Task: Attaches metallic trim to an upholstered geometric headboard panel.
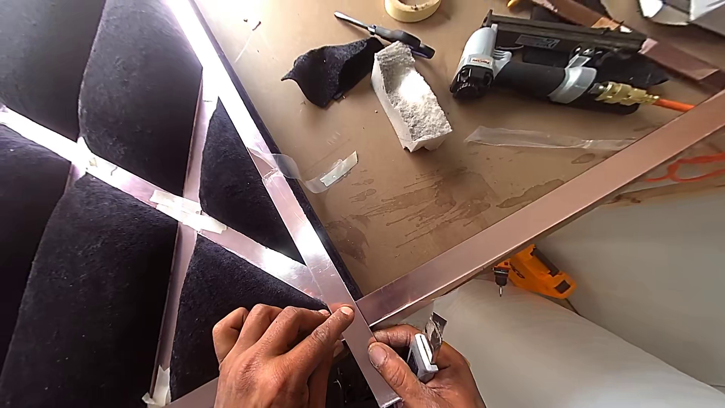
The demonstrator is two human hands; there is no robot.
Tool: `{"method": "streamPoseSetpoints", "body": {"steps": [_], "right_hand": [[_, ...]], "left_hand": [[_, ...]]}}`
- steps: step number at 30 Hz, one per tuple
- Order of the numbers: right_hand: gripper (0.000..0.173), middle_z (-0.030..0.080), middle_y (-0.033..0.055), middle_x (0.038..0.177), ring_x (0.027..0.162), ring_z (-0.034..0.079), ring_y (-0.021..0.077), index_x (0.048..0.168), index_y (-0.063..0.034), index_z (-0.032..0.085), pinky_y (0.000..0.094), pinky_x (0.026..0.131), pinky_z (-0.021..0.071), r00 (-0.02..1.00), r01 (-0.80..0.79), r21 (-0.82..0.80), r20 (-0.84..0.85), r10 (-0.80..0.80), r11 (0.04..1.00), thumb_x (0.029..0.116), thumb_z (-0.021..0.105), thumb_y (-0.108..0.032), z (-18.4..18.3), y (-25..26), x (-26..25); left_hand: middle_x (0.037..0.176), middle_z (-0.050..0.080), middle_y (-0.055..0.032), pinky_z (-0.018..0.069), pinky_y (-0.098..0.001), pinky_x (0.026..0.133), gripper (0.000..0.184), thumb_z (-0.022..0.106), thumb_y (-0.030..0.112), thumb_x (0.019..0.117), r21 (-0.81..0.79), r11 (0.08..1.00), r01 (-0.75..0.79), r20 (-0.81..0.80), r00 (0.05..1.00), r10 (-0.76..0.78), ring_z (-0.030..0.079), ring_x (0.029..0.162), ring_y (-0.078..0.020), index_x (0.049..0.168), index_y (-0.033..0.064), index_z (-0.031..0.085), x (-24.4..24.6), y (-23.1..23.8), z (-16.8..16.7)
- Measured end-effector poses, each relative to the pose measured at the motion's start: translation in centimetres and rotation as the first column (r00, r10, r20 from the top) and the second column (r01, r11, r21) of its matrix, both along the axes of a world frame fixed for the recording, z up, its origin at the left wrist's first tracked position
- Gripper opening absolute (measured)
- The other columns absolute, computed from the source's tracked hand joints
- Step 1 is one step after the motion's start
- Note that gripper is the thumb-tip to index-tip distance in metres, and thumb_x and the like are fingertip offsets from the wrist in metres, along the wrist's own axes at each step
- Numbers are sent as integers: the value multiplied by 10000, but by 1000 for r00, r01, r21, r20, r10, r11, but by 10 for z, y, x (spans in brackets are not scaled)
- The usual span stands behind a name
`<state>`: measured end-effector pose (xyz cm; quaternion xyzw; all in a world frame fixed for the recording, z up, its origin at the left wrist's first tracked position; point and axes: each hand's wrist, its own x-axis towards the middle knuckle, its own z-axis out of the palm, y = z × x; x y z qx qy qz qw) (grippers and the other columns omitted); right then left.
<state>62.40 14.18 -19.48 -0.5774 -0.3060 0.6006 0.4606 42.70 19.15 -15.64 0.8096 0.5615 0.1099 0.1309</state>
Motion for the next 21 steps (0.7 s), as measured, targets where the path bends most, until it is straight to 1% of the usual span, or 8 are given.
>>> {"method": "streamPoseSetpoints", "body": {"steps": [6,8,16,21], "right_hand": [[94,743,98,884,720,699,151,1010,10,754,288,609,598,1000,-5,5,1,5,1000,929,723,-24,-2,-2,1],[92,740,97,873,699,692,150,1010,11,753,285,584,590,1000,-3,0,0,3,1000,929,723,-24,-2,-3,1],[90,738,98,865,677,688,153,1009,4,753,288,557,585,1000,-6,-17,-4,6,1000,936,722,-37,-1,-2,1],[90,738,97,863,696,696,155,1007,3,754,291,580,593,1000,-1,-18,1,1,1000,942,718,-46,0,-2,1]], "left_hand": [[982,717,162,363,-443,921,275,651,380,982,11,1000,6,-11,1000,-6,592,916,-61,1221,489,733,1,0,-1],[985,717,157,364,-444,926,272,646,383,986,12,1000,10,-15,1000,-10,592,917,-63,1221,490,732,2,0,-1],[979,716,149,369,-443,912,267,625,388,996,6,1000,13,-33,999,-13,595,909,-72,1221,485,733,3,1,2],[988,718,147,368,-443,912,271,623,388,998,8,1000,19,-31,999,-18,596,911,-72,1226,489,728,3,1,1]]}}
